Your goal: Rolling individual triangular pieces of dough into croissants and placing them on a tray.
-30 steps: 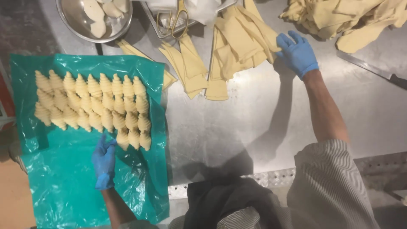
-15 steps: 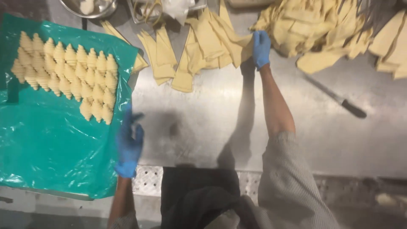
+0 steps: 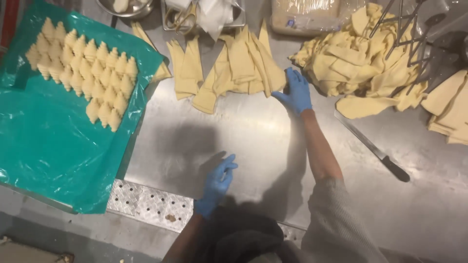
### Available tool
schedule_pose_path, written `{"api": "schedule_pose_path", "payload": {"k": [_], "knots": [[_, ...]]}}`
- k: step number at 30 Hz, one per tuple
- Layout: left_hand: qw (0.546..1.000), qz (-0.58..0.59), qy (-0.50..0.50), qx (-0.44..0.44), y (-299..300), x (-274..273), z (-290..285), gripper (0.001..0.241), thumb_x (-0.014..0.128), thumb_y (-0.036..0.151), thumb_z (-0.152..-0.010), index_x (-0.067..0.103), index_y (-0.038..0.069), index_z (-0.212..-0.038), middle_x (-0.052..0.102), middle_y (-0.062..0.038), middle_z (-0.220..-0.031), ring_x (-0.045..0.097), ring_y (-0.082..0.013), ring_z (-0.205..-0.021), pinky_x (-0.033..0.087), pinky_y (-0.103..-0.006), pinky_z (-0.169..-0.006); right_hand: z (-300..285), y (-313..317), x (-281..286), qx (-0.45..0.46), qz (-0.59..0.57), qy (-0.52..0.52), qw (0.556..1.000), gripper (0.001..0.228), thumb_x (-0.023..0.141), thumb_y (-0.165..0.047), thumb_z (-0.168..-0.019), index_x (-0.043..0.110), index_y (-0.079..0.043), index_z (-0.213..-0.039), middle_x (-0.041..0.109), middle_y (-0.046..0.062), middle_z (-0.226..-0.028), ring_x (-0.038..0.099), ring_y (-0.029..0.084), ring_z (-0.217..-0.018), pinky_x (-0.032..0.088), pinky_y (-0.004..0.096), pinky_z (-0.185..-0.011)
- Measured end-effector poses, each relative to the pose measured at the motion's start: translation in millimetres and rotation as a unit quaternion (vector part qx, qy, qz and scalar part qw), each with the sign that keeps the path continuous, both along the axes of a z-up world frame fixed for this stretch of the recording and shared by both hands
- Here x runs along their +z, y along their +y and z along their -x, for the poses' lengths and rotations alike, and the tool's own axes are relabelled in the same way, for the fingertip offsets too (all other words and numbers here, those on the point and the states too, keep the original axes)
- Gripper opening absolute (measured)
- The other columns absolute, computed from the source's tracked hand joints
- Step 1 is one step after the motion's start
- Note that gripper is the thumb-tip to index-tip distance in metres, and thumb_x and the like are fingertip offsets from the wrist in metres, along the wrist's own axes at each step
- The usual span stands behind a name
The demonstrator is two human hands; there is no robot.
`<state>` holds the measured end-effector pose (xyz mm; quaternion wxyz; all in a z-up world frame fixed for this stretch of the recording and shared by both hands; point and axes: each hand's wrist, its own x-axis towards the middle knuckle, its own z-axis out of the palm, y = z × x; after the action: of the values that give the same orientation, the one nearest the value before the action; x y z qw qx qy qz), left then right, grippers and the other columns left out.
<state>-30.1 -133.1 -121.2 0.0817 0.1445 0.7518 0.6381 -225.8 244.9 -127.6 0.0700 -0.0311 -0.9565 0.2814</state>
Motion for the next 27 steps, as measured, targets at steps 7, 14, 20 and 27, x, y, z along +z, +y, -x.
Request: {"api": "schedule_pose_path", "payload": {"k": [7,14,20,27], "knots": [[0.989,0.133,-0.058,-0.036,27,33,11,0.045,0.058,-0.001,-0.091,0.064,0.006,-0.135,0.077,-0.009,-0.114,0.075,-0.0241,-0.102,0.058,-0.0349,-0.083,15,18,-15,0.134,-0.145,-0.007,0.980,0.103,0.085,-0.048,-0.077,0.039,-0.005,-0.158,0.043,0.019,-0.160,0.040,0.040,-0.145,0.033,0.050,-0.119],[0.999,0.032,-0.017,-0.003,42,-25,30,0.025,0.055,0.003,-0.100,0.065,0.007,-0.122,0.070,-0.015,-0.139,0.075,-0.0283,-0.117,0.060,-0.0339,-0.097,28,34,-5,0.228,-0.161,0.023,0.960,0.072,0.077,-0.034,-0.092,0.049,0.001,-0.148,0.052,0.023,-0.151,0.053,0.039,-0.135,0.045,0.047,-0.111],[0.972,0.168,0.117,-0.118,111,19,111,0.050,0.059,0.014,-0.097,0.054,0.005,-0.145,0.056,-0.019,-0.148,0.048,-0.0350,-0.142,0.039,-0.0435,-0.119,20,8,-60,0.095,-0.045,0.215,0.971,0.023,0.059,-0.011,-0.106,0.060,0.000,-0.126,0.065,0.019,-0.129,0.067,0.035,-0.116,0.056,0.040,-0.101],[0.815,0.455,0.301,-0.196,213,-25,207,0.075,0.065,0.039,-0.091,0.041,0.002,-0.153,0.036,-0.024,-0.159,0.030,-0.0393,-0.150,0.026,-0.0541,-0.122,86,29,-45,-0.111,0.228,0.199,0.947,0.013,0.053,-0.011,-0.112,0.059,0.000,-0.110,0.062,0.014,-0.090,0.057,0.021,-0.080,0.050,0.038,-0.075]]}}
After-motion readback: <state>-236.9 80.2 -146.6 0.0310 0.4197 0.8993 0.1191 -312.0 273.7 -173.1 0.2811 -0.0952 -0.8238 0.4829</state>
